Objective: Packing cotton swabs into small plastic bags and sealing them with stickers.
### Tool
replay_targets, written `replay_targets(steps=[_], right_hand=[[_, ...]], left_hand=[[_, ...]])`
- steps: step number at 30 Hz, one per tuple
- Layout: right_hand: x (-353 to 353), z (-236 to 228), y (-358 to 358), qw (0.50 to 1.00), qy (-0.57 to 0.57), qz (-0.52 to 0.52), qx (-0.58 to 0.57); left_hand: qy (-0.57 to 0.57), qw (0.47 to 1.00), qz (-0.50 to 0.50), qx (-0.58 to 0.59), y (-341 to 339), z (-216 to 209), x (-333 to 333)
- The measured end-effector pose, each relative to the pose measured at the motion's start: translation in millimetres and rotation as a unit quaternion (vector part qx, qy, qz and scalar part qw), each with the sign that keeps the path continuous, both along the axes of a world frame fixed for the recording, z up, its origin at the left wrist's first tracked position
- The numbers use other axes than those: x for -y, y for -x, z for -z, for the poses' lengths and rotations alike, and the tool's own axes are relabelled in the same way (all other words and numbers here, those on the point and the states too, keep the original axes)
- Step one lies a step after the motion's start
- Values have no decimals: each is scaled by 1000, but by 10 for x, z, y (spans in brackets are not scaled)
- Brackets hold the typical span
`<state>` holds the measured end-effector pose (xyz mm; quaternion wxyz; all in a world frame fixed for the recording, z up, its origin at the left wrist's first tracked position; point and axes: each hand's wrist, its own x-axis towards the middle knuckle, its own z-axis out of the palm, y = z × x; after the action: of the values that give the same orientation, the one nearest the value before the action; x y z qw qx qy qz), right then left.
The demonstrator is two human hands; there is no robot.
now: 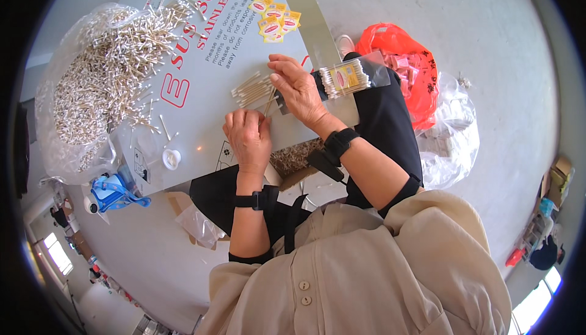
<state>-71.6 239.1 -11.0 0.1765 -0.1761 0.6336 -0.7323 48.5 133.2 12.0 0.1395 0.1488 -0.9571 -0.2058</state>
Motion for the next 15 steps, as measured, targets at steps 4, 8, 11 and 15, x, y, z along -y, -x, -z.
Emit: replay_targets(steps=[4, 8, 11, 15], right_hand=[[0, 14, 9, 1000, 4, -8, 4], [-26, -3, 19, 1000, -12, -16, 8], [-18, 11, 6, 1000, -5, -13, 25], [-10, 0, -1, 999, 8, -14, 30]], left_hand=[[13, 998, -51, -16, 6, 70, 111], [13, 997, -62, -44, 49, 2, 147], [21, 996, -54, -69, 71, 40, 153], [19, 999, -25, -28, 140, 60, 204]])
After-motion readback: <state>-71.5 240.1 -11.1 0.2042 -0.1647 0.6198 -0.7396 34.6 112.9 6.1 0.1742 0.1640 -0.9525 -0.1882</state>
